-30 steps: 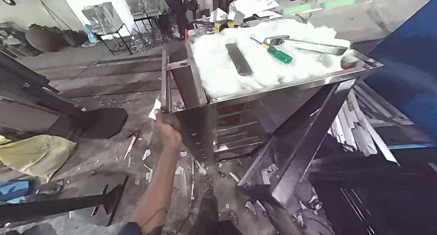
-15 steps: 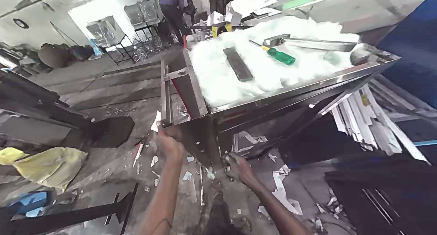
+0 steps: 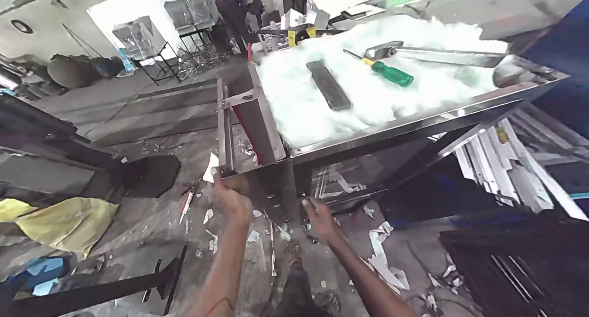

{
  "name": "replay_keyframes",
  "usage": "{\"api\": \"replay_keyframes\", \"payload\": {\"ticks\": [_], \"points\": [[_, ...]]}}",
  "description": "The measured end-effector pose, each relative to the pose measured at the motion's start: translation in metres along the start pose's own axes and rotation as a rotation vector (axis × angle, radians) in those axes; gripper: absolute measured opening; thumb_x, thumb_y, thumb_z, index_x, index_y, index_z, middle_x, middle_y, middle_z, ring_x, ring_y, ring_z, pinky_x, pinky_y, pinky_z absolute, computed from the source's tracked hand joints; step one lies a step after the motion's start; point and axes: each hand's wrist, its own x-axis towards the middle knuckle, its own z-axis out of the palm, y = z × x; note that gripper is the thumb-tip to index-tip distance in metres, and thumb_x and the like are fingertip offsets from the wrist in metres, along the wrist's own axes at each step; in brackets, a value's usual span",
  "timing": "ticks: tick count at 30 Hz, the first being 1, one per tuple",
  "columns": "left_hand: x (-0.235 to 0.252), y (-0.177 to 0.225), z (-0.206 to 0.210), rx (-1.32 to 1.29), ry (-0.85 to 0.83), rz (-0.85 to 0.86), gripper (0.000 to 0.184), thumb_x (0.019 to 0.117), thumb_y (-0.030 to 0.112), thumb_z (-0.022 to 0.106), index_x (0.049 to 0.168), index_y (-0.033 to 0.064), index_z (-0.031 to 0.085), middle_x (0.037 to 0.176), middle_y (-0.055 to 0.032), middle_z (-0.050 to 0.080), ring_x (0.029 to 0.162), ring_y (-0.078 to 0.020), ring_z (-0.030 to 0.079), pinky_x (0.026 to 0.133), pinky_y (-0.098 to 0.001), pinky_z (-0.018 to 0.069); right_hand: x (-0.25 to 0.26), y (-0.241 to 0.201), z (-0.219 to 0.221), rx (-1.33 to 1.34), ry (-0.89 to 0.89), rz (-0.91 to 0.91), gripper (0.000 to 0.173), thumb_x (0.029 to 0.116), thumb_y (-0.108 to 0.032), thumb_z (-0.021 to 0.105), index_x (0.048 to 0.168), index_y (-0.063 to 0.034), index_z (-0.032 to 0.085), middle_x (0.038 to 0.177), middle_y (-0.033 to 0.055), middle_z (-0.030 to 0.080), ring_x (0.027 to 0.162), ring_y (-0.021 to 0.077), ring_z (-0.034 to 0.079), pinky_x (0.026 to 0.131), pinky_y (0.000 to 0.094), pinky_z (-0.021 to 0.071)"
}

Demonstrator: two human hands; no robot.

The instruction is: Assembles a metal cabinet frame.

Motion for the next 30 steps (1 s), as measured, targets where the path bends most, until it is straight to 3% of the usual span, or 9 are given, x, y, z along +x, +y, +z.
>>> {"api": "replay_keyframes", "payload": {"ticks": [4, 7, 9, 13, 18, 21, 24, 28, 30], "points": [[0.005, -0.005, -0.002, 0.006, -0.005, 0.025, 0.04, 0.1098, 0.038, 0.042, 0.132, 0.0075, 0.055, 0.108, -0.0096, 0.065, 0.096, -0.0185, 0.066, 0.084, -0.0416, 0.0572, -0.003, -0.001, -0.005, -0.014, -0.038, 0.027, 0.036, 0.1076, -0.03, 0.05, 0.127, -0.0071, 0.07, 0.114, 0.0105, 0.073, 0.106, 0.0195, 0.07, 0.099, 0.0458, 0.0547], [0.004, -0.005, -0.002, -0.007, 0.011, 0.026, 0.038, 0.1095, 0.037, 0.044, 0.127, 0.0058, 0.058, 0.105, -0.0096, 0.066, 0.095, -0.0193, 0.067, 0.083, -0.0424, 0.0578, -0.016, 0.0, -0.011, -0.056, -0.024, -0.034, 0.035, 0.107, -0.028, 0.049, 0.117, -0.0053, 0.073, 0.105, 0.0097, 0.075, 0.099, 0.0209, 0.071, 0.093, 0.0485, 0.0558], [0.006, -0.005, -0.001, 0.0, -0.001, 0.058, 0.037, 0.1103, 0.034, 0.041, 0.124, 0.0051, 0.059, 0.101, -0.009, 0.066, 0.092, -0.0182, 0.067, 0.081, -0.0414, 0.0581, -0.036, 0.007, -0.015, -0.027, -0.03, -0.084, 0.033, 0.1067, -0.028, 0.048, 0.111, -0.0078, 0.074, 0.101, 0.0045, 0.075, 0.096, 0.0157, 0.071, 0.091, 0.0437, 0.0573], [0.003, -0.006, -0.001, 0.015, 0.009, 0.072, 0.036, 0.1111, 0.033, 0.038, 0.123, 0.0049, 0.056, 0.097, -0.0093, 0.065, 0.087, -0.0186, 0.067, 0.078, -0.0415, 0.0591, -0.067, 0.011, -0.028, -0.015, -0.043, -0.01, 0.027, 0.1046, -0.023, 0.053, 0.11, -0.0071, 0.074, 0.1, 0.0053, 0.074, 0.095, 0.015, 0.07, 0.091, 0.0413, 0.0573], [0.004, -0.003, -0.001, -0.018, 0.003, 0.059, 0.034, 0.111, 0.033, 0.039, 0.118, 0.0053, 0.057, 0.096, -0.0086, 0.065, 0.087, -0.019, 0.067, 0.079, -0.042, 0.0584, -0.037, 0.014, -0.024, -0.105, -0.048, -0.135, 0.033, 0.1068, -0.031, 0.05, 0.112, -0.0118, 0.076, 0.108, 0.0025, 0.075, 0.106, 0.0164, 0.069, 0.101, 0.0467, 0.0521], [0.005, -0.004, -0.003, -0.031, -0.02, 0.052, 0.035, 0.1111, 0.034, 0.039, 0.119, 0.0062, 0.059, 0.096, -0.0072, 0.065, 0.087, -0.0183, 0.067, 0.08, -0.041, 0.0583, -0.001, 0.006, -0.011, -0.169, -0.038, -0.068, 0.036, 0.1064, -0.04, 0.048, 0.112, -0.0174, 0.076, 0.107, 0.0009, 0.074, 0.106, 0.0178, 0.068, 0.102, 0.0522, 0.05], [0.008, -0.005, -0.004, -0.017, -0.038, 0.079, 0.036, 0.1116, 0.032, 0.037, 0.123, 0.0059, 0.058, 0.099, -0.008, 0.065, 0.09, -0.0183, 0.066, 0.081, -0.0412, 0.0582, 0.007, 0.005, -0.007, -0.144, -0.025, -0.065, 0.038, 0.1061, -0.041, 0.049, 0.114, -0.0145, 0.075, 0.108, 0.0038, 0.074, 0.107, 0.0197, 0.068, 0.103, 0.0523, 0.0496], [0.005, -0.008, -0.003, 0.004, -0.004, 0.083, 0.037, 0.1113, 0.034, 0.036, 0.121, 0.0062, 0.058, 0.098, -0.0079, 0.065, 0.09, -0.0176, 0.066, 0.081, -0.041, 0.058, 0.002, 0.001, -0.011, -0.116, -0.029, -0.005, 0.039, 0.1052, -0.043, 0.051, 0.115, -0.0136, 0.075, 0.107, 0.0058, 0.074, 0.103, 0.0198, 0.07, 0.097, 0.0497, 0.0543], [0.006, -0.01, -0.003, 0.01, 0.022, 0.084, 0.039, 0.1111, 0.036, 0.038, 0.123, 0.0055, 0.058, 0.101, -0.0094, 0.066, 0.092, -0.0191, 0.066, 0.082, -0.0424, 0.0576, -0.001, -0.002, -0.014, -0.087, -0.067, 0.046, 0.04, 0.1051, -0.044, 0.051, 0.121, -0.0141, 0.073, 0.109, 0.0063, 0.074, 0.102, 0.0191, 0.07, 0.095, 0.0489, 0.0554]]}}
